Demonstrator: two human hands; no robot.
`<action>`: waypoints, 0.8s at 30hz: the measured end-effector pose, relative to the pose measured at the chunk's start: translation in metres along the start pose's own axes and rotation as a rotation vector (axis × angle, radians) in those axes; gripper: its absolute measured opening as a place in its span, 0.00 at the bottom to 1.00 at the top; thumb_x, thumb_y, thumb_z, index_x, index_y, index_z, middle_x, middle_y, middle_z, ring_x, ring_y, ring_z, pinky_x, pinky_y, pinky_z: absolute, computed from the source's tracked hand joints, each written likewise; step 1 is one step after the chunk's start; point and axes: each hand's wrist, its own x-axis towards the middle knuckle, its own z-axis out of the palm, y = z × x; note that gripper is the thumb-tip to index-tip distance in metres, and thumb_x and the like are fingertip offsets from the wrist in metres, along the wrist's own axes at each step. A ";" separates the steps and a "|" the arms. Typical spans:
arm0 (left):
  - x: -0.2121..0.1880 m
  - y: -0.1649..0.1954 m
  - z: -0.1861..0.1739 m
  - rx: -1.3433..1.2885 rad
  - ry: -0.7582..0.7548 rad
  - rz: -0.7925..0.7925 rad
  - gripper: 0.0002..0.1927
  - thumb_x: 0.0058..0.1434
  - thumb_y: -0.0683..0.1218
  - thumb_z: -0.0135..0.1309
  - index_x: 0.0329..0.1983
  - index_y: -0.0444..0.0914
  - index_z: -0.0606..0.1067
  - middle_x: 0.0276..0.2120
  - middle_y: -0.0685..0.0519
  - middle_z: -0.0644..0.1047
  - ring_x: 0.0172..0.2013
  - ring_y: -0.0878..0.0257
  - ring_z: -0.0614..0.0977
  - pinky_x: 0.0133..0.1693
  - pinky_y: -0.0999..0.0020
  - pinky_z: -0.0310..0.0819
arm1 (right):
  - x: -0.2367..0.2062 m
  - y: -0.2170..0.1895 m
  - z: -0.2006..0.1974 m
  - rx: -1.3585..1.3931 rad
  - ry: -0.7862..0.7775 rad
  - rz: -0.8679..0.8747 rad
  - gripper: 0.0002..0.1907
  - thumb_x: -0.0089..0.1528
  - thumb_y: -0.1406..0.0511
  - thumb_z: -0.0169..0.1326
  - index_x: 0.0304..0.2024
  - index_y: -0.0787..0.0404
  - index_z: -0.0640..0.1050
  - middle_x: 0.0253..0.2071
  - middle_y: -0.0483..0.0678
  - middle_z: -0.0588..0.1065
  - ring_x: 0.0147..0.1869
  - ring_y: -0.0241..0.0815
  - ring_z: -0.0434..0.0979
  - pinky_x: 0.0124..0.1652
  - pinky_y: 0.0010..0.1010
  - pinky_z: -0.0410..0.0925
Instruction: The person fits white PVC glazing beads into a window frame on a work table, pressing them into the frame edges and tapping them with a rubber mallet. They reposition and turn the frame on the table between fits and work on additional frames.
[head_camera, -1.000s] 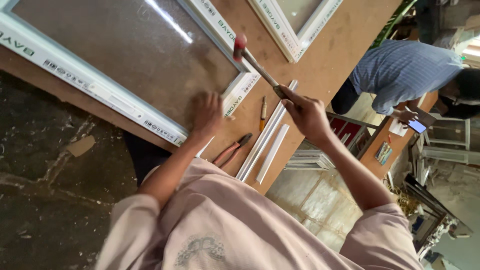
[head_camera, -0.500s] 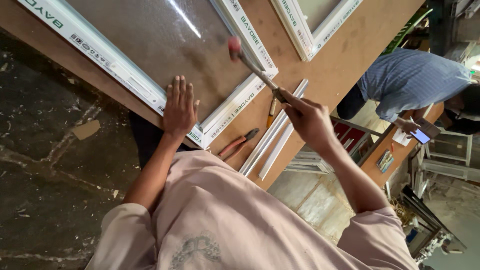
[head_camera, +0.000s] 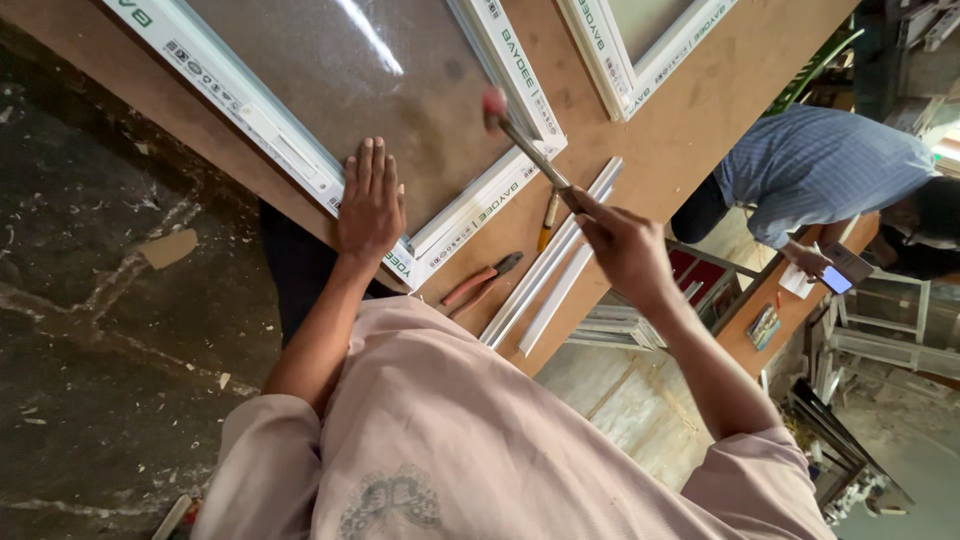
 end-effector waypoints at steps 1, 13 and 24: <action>0.000 0.000 0.000 0.004 0.003 0.000 0.26 0.74 0.48 0.47 0.68 0.25 0.67 0.73 0.35 0.62 0.75 0.43 0.58 0.73 0.46 0.51 | -0.004 -0.003 0.009 0.022 0.064 -0.090 0.19 0.68 0.64 0.56 0.63 0.53 0.78 0.28 0.58 0.76 0.26 0.48 0.76 0.31 0.40 0.70; 0.001 0.001 -0.004 -0.015 0.022 -0.014 0.26 0.73 0.47 0.46 0.68 0.25 0.67 0.73 0.36 0.62 0.74 0.43 0.59 0.72 0.44 0.51 | -0.020 -0.024 -0.017 0.033 -0.188 0.143 0.19 0.66 0.64 0.57 0.61 0.51 0.79 0.20 0.57 0.71 0.21 0.47 0.72 0.28 0.39 0.69; 0.005 0.001 -0.011 0.004 0.030 -0.021 0.27 0.69 0.43 0.46 0.69 0.25 0.66 0.74 0.37 0.62 0.75 0.44 0.58 0.73 0.47 0.49 | -0.025 -0.047 0.036 0.011 -0.333 0.131 0.19 0.68 0.63 0.55 0.62 0.50 0.79 0.22 0.58 0.73 0.21 0.50 0.74 0.28 0.42 0.68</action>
